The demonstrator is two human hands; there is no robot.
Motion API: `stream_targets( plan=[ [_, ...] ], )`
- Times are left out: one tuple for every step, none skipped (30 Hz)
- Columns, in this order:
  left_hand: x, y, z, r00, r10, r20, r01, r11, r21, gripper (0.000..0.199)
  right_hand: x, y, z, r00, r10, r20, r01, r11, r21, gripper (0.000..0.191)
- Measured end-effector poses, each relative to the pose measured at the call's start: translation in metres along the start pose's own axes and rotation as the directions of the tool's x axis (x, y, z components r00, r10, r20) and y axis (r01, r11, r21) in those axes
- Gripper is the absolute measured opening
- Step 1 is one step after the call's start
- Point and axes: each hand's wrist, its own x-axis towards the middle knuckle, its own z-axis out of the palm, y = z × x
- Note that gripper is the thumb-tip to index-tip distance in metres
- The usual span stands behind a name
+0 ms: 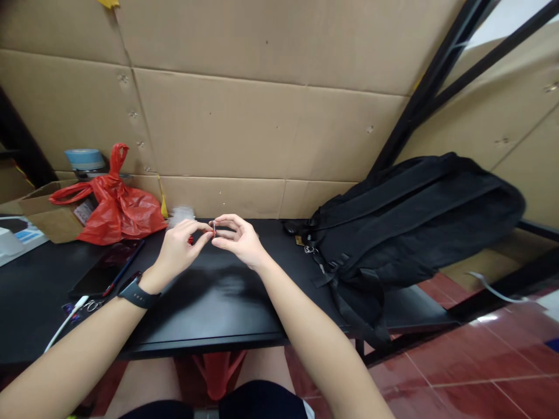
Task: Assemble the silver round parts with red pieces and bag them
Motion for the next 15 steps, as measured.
stream_targets(
  plan=[
    [-0.0003,0.0007,0.0003,1.0,0.002,-0.008,-0.002,1.0,0.006,0.011,0.0,0.0003,-0.0004,1.0,0.004,0.002,-0.004,1.0,0.006,0.053],
    [-0.0007,0.0013,0.0006,1.0,0.0,-0.018,0.0,1.0,0.011,0.01,-0.0001,0.0008,-0.0009,1.0,0.008,0.003,-0.008,1.0,0.011,0.054],
    [-0.0011,0.0018,0.001,1.0,-0.002,-0.026,0.002,1.0,0.012,0.01,-0.0001,0.0014,-0.0014,1.0,0.013,0.004,-0.013,1.0,0.014,0.055],
    [-0.0015,0.0022,0.0014,0.999,-0.006,-0.034,0.006,1.0,0.011,0.01,-0.0002,0.0021,-0.0019,1.0,0.018,0.003,-0.018,1.0,0.016,0.056],
    [-0.0019,0.0026,0.0018,0.999,-0.01,-0.04,0.011,1.0,0.009,0.01,-0.0002,0.0028,-0.0024,1.0,0.023,0.001,-0.023,1.0,0.015,0.057],
    [-0.0021,0.003,0.0021,0.999,-0.016,-0.044,0.016,1.0,0.004,0.01,-0.0003,0.0034,-0.0029,1.0,0.028,-0.001,-0.028,1.0,0.011,0.058],
    [-0.0023,0.0035,0.0022,0.999,-0.023,-0.046,0.023,1.0,-0.001,0.01,-0.0003,0.004,-0.0034,0.999,0.032,-0.004,-0.032,0.999,0.007,0.058],
    [-0.0023,0.0041,0.0023,0.998,-0.033,-0.045,0.033,0.999,-0.005,0.01,-0.0004,0.0044,-0.0039,0.999,0.035,-0.007,-0.035,0.999,0.001,0.059],
    [-0.0023,0.0049,0.0022,0.998,-0.044,-0.042,0.043,0.999,-0.008,0.01,-0.0005,0.0046,-0.0043,0.999,0.037,-0.009,-0.037,0.999,-0.004,0.059],
    [-0.0021,0.0058,0.002,0.998,-0.054,-0.04,0.053,0.999,-0.011,0.01,-0.0007,0.0049,-0.0049,0.999,0.038,-0.009,-0.038,0.999,-0.007,0.059],
    [-0.0019,0.0069,0.0018,0.997,-0.062,-0.04,0.061,0.998,-0.015,0.01,-0.0008,0.005,-0.0054,0.999,0.037,-0.007,-0.037,0.999,-0.009,0.059],
    [-0.0016,0.008,0.0016,0.997,-0.069,-0.042,0.068,0.997,-0.021,0.01,-0.001,0.0052,-0.006,0.999,0.036,-0.003,-0.036,0.999,-0.008,0.058],
    [-0.0014,0.0089,0.0013,0.996,-0.076,-0.044,0.075,0.997,-0.027,0.009,-0.0011,0.0055,-0.0066,0.999,0.035,0.001,-0.035,0.999,-0.008,0.058],
    [-0.0013,0.0097,0.0012,0.995,-0.082,-0.047,0.081,0.996,-0.031,0.009,-0.0012,0.0057,-0.0072,0.999,0.036,0.004,-0.036,0.999,-0.01,0.057],
    [-0.0012,0.0103,0.0012,0.995,-0.087,-0.049,0.086,0.996,-0.032,0.009,-0.0014,0.006,-0.0077,0.999,0.036,0.006,-0.036,0.999,-0.015,0.057]
  ],
)
